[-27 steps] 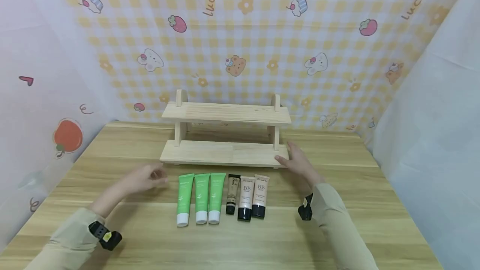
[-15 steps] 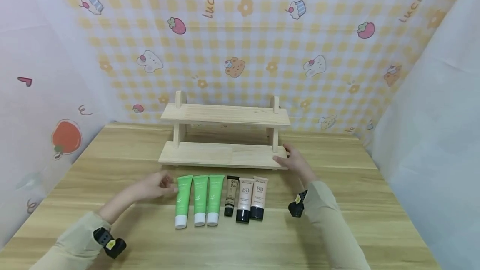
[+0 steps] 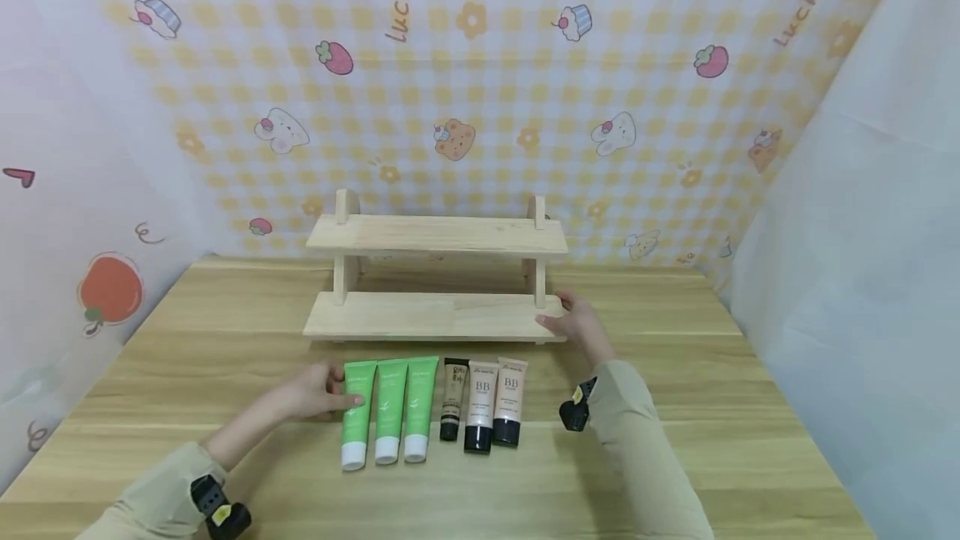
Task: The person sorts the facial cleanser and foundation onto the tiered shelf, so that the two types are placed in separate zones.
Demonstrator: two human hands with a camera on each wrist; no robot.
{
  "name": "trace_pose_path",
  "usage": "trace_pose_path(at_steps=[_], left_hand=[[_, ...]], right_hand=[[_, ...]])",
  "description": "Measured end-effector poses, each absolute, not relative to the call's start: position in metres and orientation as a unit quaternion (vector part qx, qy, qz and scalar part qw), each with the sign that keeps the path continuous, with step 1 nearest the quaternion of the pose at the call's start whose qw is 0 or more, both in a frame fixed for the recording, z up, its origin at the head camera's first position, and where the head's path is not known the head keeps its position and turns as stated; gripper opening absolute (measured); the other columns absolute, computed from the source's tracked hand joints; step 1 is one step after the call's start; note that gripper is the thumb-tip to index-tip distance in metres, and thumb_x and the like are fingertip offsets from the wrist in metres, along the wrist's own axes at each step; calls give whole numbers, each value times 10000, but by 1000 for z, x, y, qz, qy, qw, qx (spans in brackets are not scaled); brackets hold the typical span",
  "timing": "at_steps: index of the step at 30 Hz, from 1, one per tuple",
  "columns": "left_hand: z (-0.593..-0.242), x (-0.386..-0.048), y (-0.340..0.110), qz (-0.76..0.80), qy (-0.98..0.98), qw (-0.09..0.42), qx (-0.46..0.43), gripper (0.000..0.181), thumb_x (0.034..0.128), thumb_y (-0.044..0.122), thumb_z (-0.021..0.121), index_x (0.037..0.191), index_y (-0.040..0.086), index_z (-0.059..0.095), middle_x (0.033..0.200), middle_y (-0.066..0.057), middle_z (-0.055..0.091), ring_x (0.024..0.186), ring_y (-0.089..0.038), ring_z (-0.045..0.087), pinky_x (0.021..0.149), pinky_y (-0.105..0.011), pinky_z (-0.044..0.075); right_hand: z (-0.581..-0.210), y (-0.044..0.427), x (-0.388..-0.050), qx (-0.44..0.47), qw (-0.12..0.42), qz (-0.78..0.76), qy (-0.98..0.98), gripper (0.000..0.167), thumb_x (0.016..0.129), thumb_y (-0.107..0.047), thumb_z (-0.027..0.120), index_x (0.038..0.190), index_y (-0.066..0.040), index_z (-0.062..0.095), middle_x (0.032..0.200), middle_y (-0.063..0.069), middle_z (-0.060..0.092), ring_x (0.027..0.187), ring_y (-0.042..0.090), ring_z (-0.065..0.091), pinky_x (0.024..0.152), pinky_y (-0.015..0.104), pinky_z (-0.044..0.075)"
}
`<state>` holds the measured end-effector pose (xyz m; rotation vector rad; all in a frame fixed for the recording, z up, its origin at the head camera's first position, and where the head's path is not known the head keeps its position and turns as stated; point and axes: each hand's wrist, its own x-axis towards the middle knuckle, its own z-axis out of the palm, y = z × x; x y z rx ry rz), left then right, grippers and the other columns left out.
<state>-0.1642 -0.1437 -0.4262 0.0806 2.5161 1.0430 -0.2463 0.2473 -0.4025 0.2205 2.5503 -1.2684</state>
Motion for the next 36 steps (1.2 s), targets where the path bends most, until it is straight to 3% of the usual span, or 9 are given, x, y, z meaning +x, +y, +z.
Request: trace_pose_path(at_steps=[4, 12, 36], left_hand=[[-425, -163, -137, 383, 892, 239, 11, 223, 798, 205, 686, 813, 9, 581, 686, -70, 602, 562, -138, 580, 524, -241, 530], [-427, -156, -138, 414, 879, 234, 42, 239, 843, 189, 636, 763, -17, 544, 672, -77, 619, 536, -119, 590, 524, -251, 543], [-412, -162, -144, 452, 871, 187, 50, 336, 842, 172, 631, 990, -119, 549, 786, -132, 632, 575, -144, 600, 567, -280, 559]], right_hand=[[-400, 246, -247, 91, 146, -439, 882, 745, 849, -237, 647, 1415, 19, 236, 1458, 249, 259, 1356, 384, 236, 1135, 462, 214], [-397, 241, -246, 108, 164, -425, 883, 755, 840, -267, 657, 1419, -8, 247, 1468, 234, 249, 1354, 392, 229, 1135, 468, 206], [-396, 244, -251, 125, 156, -411, 889, 733, 826, -260, 675, 1396, -2, 294, 1444, 243, 292, 1335, 394, 274, 1128, 451, 235]])
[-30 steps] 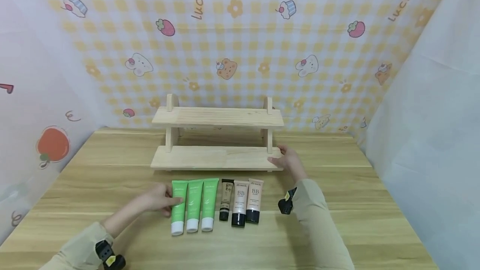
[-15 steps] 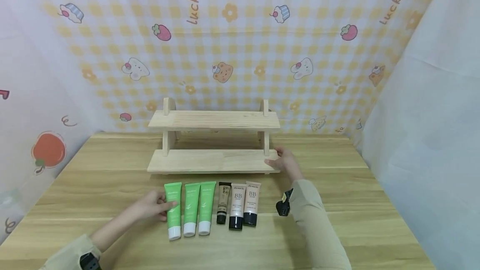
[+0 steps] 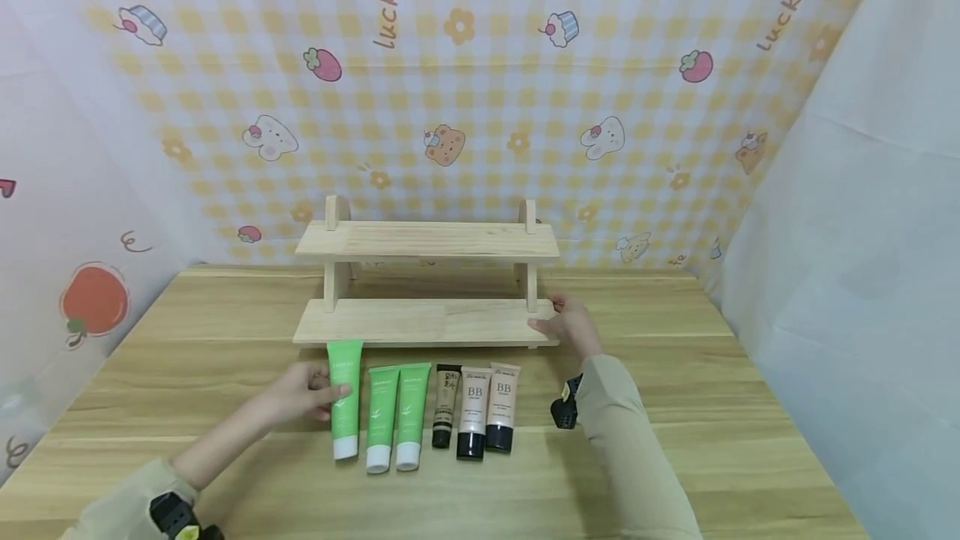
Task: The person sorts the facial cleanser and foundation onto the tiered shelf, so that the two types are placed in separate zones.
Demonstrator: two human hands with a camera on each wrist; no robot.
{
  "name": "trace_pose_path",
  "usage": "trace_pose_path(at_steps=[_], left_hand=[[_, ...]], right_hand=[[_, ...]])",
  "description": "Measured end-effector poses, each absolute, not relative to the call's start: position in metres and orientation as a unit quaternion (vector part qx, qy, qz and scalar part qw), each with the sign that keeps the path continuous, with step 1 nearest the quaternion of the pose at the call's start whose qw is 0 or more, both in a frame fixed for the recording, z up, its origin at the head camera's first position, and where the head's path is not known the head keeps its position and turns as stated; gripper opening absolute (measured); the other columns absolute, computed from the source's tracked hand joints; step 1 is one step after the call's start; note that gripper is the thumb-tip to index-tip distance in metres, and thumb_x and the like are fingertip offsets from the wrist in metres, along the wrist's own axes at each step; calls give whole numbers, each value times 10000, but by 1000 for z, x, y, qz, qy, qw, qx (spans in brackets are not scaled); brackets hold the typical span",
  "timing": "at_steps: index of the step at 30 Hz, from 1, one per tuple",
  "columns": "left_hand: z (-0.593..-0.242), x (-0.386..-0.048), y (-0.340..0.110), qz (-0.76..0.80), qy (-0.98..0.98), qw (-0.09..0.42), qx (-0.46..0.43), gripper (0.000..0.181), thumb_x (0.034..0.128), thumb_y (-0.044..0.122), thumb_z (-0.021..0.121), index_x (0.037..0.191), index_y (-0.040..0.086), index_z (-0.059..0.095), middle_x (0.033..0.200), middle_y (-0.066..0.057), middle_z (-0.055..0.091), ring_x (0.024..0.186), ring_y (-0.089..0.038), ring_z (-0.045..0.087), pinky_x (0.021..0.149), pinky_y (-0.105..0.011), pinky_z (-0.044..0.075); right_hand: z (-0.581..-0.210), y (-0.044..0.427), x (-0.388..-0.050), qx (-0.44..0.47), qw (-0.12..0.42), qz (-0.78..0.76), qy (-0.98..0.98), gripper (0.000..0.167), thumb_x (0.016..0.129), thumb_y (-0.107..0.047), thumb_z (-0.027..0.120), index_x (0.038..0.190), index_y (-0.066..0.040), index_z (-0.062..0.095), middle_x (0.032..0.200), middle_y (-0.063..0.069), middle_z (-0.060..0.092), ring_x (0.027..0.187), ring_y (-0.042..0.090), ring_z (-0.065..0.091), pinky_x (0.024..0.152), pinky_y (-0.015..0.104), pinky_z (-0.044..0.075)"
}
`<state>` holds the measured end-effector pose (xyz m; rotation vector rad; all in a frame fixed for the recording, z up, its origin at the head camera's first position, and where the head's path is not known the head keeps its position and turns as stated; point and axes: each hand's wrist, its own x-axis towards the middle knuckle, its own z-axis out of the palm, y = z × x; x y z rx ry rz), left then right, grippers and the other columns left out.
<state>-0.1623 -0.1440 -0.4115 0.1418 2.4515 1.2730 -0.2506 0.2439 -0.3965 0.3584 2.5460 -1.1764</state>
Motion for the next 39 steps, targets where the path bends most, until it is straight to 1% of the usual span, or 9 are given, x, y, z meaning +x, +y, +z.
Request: trace_pose_path(at_steps=[3, 10, 14, 21, 23, 29, 32, 36, 39], left_hand=[[-407, -168, -140, 441, 877, 181, 55, 340, 837, 190, 640, 993, -98, 546, 795, -128, 638, 589, -152, 606, 579, -294, 557], [-392, -178, -130, 432, 882, 183, 51, 451, 837, 230, 647, 1124, -95, 523, 898, -140, 659, 687, -156, 630, 643, -312, 566], [-385, -184, -124, 424, 884, 186, 58, 464, 844, 253, 638, 1132, -92, 519, 890, -131, 671, 715, -175, 642, 677, -338, 564], [-379, -196, -112, 418, 886, 187, 74, 545, 841, 296, 640, 1181, -103, 490, 1019, -237, 643, 756, -219, 665, 707, -353, 569], [-378, -199, -108, 422, 883, 188, 80, 527, 843, 283, 639, 1168, -106, 497, 1026, -251, 638, 761, -210, 663, 715, -355, 570], [-372, -211, -95, 436, 876, 183, 92, 492, 842, 253, 647, 1158, -99, 512, 1014, -239, 643, 736, -181, 661, 707, -333, 574], [-368, -215, -88, 439, 875, 183, 96, 500, 844, 261, 645, 1182, -81, 505, 1027, -226, 640, 751, -202, 668, 736, -351, 570], [-364, -221, -79, 442, 871, 186, 107, 505, 856, 254, 633, 1223, -60, 483, 1036, -205, 639, 759, -193, 669, 758, -368, 566], [-361, -226, -72, 444, 870, 184, 109, 493, 859, 241, 631, 1222, -58, 481, 1050, -208, 633, 776, -180, 661, 731, -327, 572]], right_hand=[[-396, 245, -250, 125, 159, -414, 888, 740, 827, -273, 672, 1404, -16, 286, 1452, 233, 285, 1340, 389, 265, 1126, 453, 238], [-391, 243, -248, 119, 165, -419, 885, 751, 829, -268, 670, 1413, -18, 269, 1461, 233, 267, 1342, 389, 260, 1118, 459, 256], [-390, 241, -248, 121, 165, -417, 885, 747, 829, -274, 670, 1409, -18, 276, 1459, 228, 275, 1343, 386, 262, 1126, 454, 239], [-392, 243, -251, 122, 162, -425, 882, 735, 836, -258, 663, 1410, -14, 274, 1459, 232, 271, 1345, 386, 257, 1123, 453, 247], [-393, 244, -251, 120, 161, -423, 884, 734, 833, -256, 667, 1405, -7, 280, 1456, 235, 274, 1344, 386, 260, 1119, 450, 256], [-392, 243, -250, 121, 161, -428, 881, 737, 830, -250, 670, 1406, -9, 278, 1458, 237, 270, 1343, 387, 260, 1116, 450, 264], [-391, 243, -249, 118, 162, -431, 880, 741, 834, -248, 667, 1409, -4, 268, 1459, 243, 264, 1340, 393, 262, 1110, 454, 275], [-391, 243, -248, 118, 165, -434, 878, 741, 831, -244, 670, 1408, -6, 270, 1458, 248, 261, 1338, 397, 266, 1103, 457, 289], [-390, 243, -247, 124, 168, -437, 875, 739, 829, -245, 672, 1410, -20, 275, 1463, 239, 258, 1340, 393, 266, 1102, 458, 291]])
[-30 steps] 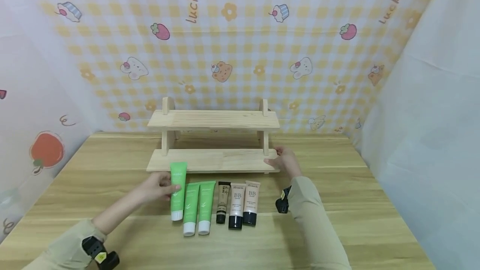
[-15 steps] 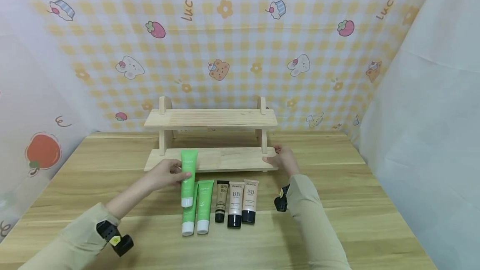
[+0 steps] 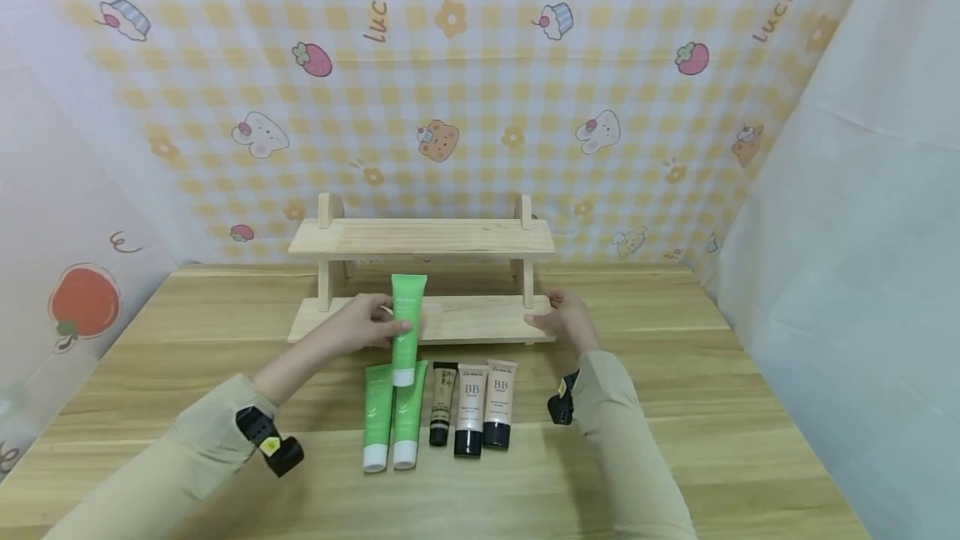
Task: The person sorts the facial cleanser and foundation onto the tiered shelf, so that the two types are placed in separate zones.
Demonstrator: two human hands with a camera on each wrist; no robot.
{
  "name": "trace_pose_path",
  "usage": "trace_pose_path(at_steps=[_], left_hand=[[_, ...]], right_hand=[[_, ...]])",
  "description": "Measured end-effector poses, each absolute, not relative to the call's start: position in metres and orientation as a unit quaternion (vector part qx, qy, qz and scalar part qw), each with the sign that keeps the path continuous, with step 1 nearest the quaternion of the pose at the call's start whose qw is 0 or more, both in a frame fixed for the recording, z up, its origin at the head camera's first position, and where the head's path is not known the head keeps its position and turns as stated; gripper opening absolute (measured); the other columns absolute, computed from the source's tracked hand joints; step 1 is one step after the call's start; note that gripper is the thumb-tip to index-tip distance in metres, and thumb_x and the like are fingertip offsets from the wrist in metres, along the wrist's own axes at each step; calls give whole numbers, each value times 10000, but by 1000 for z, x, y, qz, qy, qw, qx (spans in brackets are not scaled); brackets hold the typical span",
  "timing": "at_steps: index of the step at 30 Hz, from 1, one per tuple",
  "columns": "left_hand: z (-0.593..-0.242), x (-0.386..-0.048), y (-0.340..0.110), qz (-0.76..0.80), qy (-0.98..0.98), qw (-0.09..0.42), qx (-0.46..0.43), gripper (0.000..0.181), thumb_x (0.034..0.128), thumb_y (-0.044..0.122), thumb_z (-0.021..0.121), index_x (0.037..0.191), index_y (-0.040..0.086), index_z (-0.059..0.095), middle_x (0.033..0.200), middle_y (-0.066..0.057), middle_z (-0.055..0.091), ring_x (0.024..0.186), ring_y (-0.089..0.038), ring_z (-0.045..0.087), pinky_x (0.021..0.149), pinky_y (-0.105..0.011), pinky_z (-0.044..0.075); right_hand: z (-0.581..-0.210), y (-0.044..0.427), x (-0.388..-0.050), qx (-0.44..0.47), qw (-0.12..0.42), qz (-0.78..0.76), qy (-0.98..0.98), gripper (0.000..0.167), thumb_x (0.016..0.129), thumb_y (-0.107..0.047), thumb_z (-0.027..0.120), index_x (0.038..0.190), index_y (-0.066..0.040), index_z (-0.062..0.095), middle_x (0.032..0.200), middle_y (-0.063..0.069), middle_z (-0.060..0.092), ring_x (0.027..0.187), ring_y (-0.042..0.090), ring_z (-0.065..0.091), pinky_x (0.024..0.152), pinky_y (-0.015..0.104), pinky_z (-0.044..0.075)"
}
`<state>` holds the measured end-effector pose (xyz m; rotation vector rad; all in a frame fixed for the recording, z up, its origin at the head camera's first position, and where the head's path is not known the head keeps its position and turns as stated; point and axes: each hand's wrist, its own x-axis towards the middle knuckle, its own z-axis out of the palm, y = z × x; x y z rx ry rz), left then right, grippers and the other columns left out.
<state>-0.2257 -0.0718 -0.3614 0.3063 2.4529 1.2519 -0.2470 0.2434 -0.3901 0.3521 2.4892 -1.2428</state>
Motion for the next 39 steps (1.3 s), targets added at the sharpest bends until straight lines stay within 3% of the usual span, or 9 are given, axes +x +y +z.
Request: trace_pose_path(at_steps=[4, 11, 20, 27, 31, 35, 39], left_hand=[[-359, -232, -63, 451, 866, 182, 116, 468, 860, 227, 631, 1194, -70, 491, 1055, -225, 630, 784, -195, 661, 692, -285, 573], [-350, -237, -49, 448, 868, 177, 125, 443, 859, 232, 631, 1186, -42, 509, 1023, -170, 628, 790, -186, 644, 740, -336, 570], [-335, -249, -31, 456, 862, 166, 150, 476, 867, 213, 620, 1270, 12, 464, 1086, -165, 620, 958, -255, 625, 780, -314, 561], [-331, -259, -19, 453, 862, 177, 142, 505, 867, 252, 619, 1283, 27, 441, 1156, -164, 596, 1025, -275, 604, 856, -360, 536], [-325, -266, -17, 441, 873, 159, 133, 479, 865, 253, 622, 1254, 29, 458, 1204, -193, 561, 1078, -306, 572, 878, -381, 523], [-315, -273, -13, 436, 880, 148, 121, 458, 868, 269, 618, 1247, 62, 464, 1243, -196, 540, 1063, -306, 585, 869, -386, 526], [-305, -279, -6, 448, 874, 143, 121, 459, 876, 277, 607, 1262, 78, 456, 1215, -178, 552, 1022, -290, 601, 862, -391, 527]], right_hand=[[-391, 244, -246, 128, 168, -434, 876, 734, 826, -250, 675, 1408, -28, 286, 1462, 230, 268, 1342, 382, 269, 1105, 449, 288], [-392, 244, -244, 126, 178, -410, 886, 752, 817, -285, 682, 1405, -31, 286, 1464, 227, 263, 1316, 374, 328, 1066, 446, 356], [-393, 242, -248, 128, 178, -395, 892, 752, 815, -272, 686, 1400, -14, 289, 1454, 234, 279, 1312, 374, 334, 1037, 416, 398], [-392, 241, -248, 136, 175, -395, 892, 778, 764, -254, 739, 1365, 26, 331, 1397, 271, 356, 1141, 331, 533, 827, 311, 540], [-389, 238, -246, 125, 175, -377, 901, 815, 733, -319, 756, 1363, -1, 349, 1406, 253, 356, 1088, 285, 564, 865, 339, 518], [-388, 237, -249, 130, 178, -368, 903, 761, 775, -305, 722, 1377, -36, 342, 1428, 221, 345, 1049, 255, 579, 938, 385, 480], [-385, 240, -254, 138, 179, -365, 903, 752, 785, -279, 713, 1383, -32, 329, 1429, 226, 340, 858, 181, 589, 817, 314, 525]])
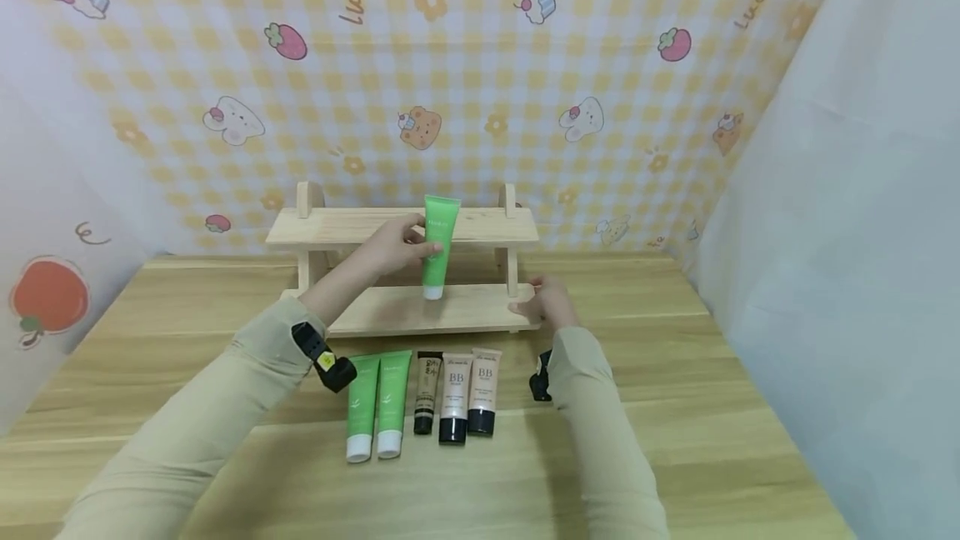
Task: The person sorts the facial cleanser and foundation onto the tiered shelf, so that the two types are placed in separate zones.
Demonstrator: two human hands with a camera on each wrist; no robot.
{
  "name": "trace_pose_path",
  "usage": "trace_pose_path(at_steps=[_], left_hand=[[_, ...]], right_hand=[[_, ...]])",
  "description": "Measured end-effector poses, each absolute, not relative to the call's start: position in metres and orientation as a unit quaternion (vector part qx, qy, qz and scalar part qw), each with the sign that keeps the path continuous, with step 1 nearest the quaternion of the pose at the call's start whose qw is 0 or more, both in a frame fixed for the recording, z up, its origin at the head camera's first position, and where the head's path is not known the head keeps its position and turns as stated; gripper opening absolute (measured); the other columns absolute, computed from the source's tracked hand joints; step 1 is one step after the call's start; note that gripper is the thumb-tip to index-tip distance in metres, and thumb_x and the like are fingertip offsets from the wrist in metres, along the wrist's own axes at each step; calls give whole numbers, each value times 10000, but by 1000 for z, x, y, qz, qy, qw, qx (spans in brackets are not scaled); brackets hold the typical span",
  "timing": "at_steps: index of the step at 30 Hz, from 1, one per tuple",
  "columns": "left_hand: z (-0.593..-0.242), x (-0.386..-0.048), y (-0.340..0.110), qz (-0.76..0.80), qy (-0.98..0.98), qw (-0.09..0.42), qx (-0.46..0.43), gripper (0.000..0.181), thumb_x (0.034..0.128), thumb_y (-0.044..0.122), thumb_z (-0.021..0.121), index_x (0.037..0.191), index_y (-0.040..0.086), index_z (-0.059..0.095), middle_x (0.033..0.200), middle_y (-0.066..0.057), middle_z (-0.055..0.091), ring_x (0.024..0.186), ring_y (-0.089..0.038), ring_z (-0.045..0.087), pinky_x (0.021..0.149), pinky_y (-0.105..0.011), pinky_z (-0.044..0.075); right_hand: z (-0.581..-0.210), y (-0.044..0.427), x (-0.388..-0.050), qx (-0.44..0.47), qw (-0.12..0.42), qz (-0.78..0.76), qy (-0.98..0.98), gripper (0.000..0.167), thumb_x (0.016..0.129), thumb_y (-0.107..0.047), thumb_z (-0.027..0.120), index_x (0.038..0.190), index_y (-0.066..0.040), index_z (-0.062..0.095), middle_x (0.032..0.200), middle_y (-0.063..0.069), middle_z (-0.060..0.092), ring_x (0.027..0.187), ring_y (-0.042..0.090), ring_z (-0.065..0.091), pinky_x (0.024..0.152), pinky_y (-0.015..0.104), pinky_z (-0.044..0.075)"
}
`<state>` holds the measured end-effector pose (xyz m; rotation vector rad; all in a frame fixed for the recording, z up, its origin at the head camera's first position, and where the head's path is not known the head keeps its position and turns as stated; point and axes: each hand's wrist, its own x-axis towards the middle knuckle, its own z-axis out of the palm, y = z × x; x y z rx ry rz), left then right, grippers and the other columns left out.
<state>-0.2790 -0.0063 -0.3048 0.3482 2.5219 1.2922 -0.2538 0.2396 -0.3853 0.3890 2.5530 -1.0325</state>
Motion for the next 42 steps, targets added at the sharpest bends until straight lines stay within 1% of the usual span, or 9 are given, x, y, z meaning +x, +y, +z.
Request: trace_pose_path(at_steps=[3, 11, 19, 25, 29, 31, 33, 38, 42], left_hand=[[-298, -284, -2, 467, 866, 128, 124, 453, 876, 263, 609, 1269, 95, 460, 1204, -155, 543, 1044, -282, 576, 877, -402, 519], [-286, -297, 11, 500, 847, 81, 161, 483, 890, 239, 588, 1326, 116, 422, 1185, -137, 550, 1081, -258, 536, 863, -386, 520], [-284, -306, 31, 515, 835, 32, 191, 462, 891, 225, 585, 1312, 108, 437, 1194, -130, 575, 1073, -249, 557, 927, -374, 486], [-293, -315, 38, 540, 820, 1, 191, 446, 906, 227, 555, 1317, 114, 425, 1196, -120, 561, 1068, -240, 550, 934, -364, 482], [-300, -323, 41, 551, 814, -15, 181, 444, 908, 251, 546, 1318, 133, 424, 1193, -103, 557, 1078, -226, 542, 953, -367, 467], [-303, -327, 42, 553, 813, -23, 182, 450, 907, 252, 547, 1324, 137, 422, 1189, -101, 562, 1072, -223, 546, 952, -365, 468], [-307, -330, 44, 554, 811, -29, 185, 454, 908, 248, 547, 1329, 138, 418, 1186, -100, 564, 1063, -222, 550, 947, -361, 470], [-312, -335, 50, 550, 810, -37, 197, 444, 913, 243, 538, 1325, 134, 416, 1194, -85, 560, 1060, -202, 551, 938, -321, 476], [-313, -338, 56, 541, 815, -37, 205, 407, 922, 243, 520, 1290, 94, 433, 1176, -89, 557, 1054, -200, 548, 929, -309, 481]], right_hand=[[-383, 240, -253, 137, 173, -373, 901, 743, 789, -253, 710, 1383, -22, 328, 1422, 234, 347, 793, 143, 568, 726, 250, 527], [-384, 240, -252, 141, 165, -363, 906, 717, 795, -264, 706, 1375, -34, 352, 1351, 237, 436, 793, 142, 557, 656, 208, 494], [-385, 245, -254, 152, 164, -356, 907, 694, 803, -252, 701, 1368, -35, 361, 1337, 228, 455, 999, 221, 561, 684, 210, 508], [-389, 243, -256, 162, 174, -385, 892, 689, 791, -212, 709, 1363, -50, 359, 1328, 230, 456, 847, 202, 607, 645, 228, 525], [-394, 240, -262, 165, 172, -368, 899, 676, 787, -229, 715, 1352, -71, 380, 1319, 219, 469, 984, 261, 603, 776, 302, 539], [-398, 238, -264, 167, 174, -359, 902, 675, 783, -245, 719, 1349, -86, 386, 1324, 208, 473, 1083, 298, 565, 861, 352, 521], [-400, 237, -266, 168, 173, -346, 907, 684, 768, -265, 734, 1336, -83, 400, 1314, 200, 488, 1123, 314, 545, 909, 382, 499], [-400, 238, -266, 161, 164, -328, 916, 716, 732, -301, 762, 1307, -47, 420, 1274, 215, 516, 1092, 323, 558, 885, 388, 508], [-395, 241, -262, 168, 167, -346, 908, 680, 779, -261, 720, 1340, -65, 388, 1311, 218, 480, 1140, 337, 526, 946, 419, 475]])
